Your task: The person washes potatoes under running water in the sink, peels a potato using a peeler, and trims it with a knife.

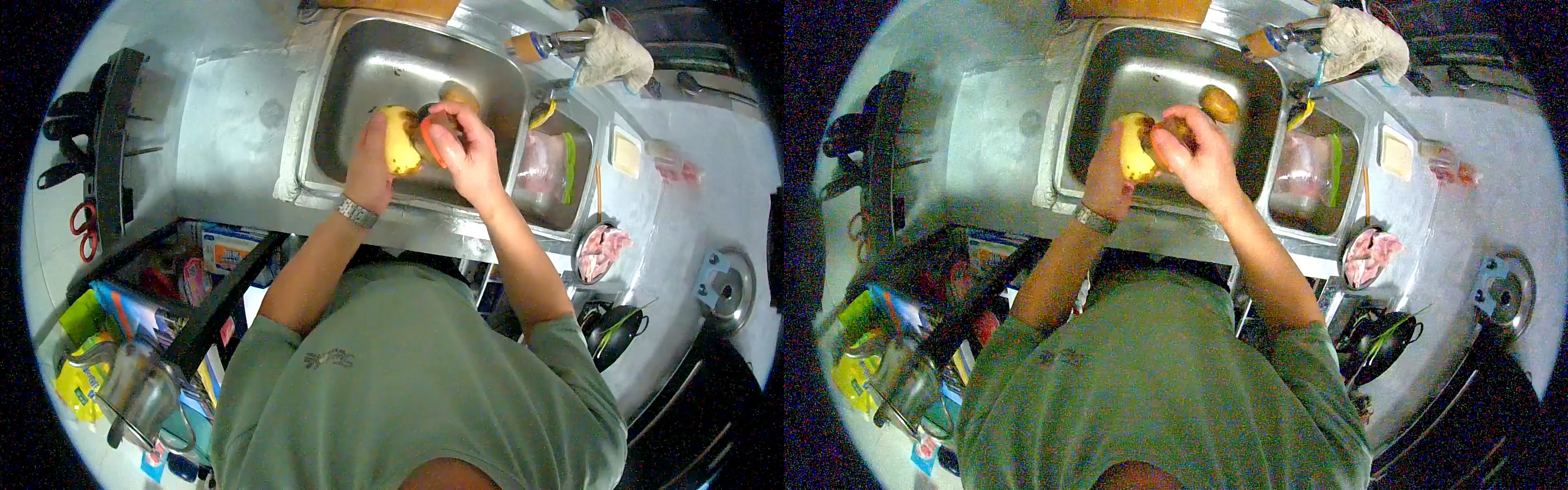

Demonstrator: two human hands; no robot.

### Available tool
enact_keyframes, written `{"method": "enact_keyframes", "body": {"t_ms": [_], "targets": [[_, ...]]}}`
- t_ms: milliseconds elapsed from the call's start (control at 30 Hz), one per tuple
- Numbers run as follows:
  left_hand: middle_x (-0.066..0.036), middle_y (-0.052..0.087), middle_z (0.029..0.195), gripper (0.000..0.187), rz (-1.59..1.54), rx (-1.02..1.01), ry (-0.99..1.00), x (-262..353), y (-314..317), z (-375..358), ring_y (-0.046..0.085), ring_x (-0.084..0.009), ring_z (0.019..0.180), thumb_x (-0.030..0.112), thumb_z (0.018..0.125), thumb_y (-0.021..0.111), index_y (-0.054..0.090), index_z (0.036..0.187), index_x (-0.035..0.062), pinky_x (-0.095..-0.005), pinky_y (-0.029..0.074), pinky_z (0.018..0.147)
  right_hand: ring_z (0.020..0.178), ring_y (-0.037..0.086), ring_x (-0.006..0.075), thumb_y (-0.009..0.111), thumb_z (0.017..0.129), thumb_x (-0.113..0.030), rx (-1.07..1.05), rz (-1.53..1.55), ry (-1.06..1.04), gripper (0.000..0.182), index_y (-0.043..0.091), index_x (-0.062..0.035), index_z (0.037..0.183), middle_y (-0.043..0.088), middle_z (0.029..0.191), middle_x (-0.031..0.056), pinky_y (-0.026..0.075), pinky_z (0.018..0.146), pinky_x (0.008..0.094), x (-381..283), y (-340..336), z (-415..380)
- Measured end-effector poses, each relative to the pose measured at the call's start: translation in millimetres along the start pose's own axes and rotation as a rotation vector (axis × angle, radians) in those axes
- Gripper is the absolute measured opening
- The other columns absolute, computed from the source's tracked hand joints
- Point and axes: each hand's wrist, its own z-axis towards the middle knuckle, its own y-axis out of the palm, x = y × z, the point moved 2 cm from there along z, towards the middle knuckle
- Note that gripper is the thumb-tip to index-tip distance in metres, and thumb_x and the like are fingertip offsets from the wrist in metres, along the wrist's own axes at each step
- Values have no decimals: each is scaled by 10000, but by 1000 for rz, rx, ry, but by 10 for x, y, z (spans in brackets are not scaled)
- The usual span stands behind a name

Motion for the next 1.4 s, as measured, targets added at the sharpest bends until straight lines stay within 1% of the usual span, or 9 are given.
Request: {"method": "enact_keyframes", "body": {"t_ms": [400,467,533,633,800,1000,1200,1300,1400], "targets": [[-92,633,1015,452,4,-102,-109,59,109,-207,654,-184,818,438,995,374,516,1191,57,-336,572,623,645,593,88,636,879,-205,137,95,169,217,587,-40,1011,645,768,62,487,580,256,170,-270,260],[-91,650,1013,558,84,6,30,-31,39,-119,661,-190,836,539,975,350,542,1189,61,-326,575,650,669,610,134,643,865,-213,-1,166,210,219,594,-48,1000,643,796,74,495,619,279,-141,-242,130],[-95,649,1020,534,89,29,121,-129,-38,41,658,-192,849,504,989,338,546,1188,55,-326,565,689,809,628,276,705,782,-260,-98,-35,-34,312,593,-67,1001,634,889,117,494,733,380,-237,-138,-9],[-85,633,1034,473,181,49,189,-67,-22,-14,640,-167,862,442,999,369,534,1192,42,-297,541,714,824,617,327,723,733,-260,-151,-288,-285,349,605,-70,1001,607,893,141,506,747,397,-375,-33,-31],[-58,634,1004,424,274,9,114,46,85,-203,633,-127,841,385,994,436,514,1215,32,-263,526,718,736,628,146,654,869,-273,148,13,94,269,606,-49,1011,637,841,64,513,628,312,197,-224,303],[-109,650,1030,465,77,-56,48,-173,-34,-37,666,-238,848,437,995,361,532,1190,51,-407,570,770,875,557,125,586,916,-274,97,406,465,279,593,-37,1063,616,924,29,437,826,255,192,-315,141],[-77,655,1008,434,-212,-12,-130,-142,34,-35,659,-229,881,451,986,384,559,1137,84,-424,565,791,879,582,130,625,879,-233,-19,305,368,258,582,-62,1068,629,972,64,479,756,291,69,-179,-226],[-57,647,1007,424,-274,34,-102,-191,69,37,645,-201,887,467,971,418,565,1108,94,-388,550,782,862,623,301,737,731,-267,-40,-143,-261,389,586,-67,1028,609,957,140,515,738,378,-131,-72,-314],[-41,643,982,414,-420,-117,-95,-167,127,-31,635,-173,874,484,960,446,572,1077,107,-341,535,744,909,616,323,736,692,-224,-109,-338,-426,398,579,-37,1006,607,994,158,505,788,372,-382,7,-415]]}}
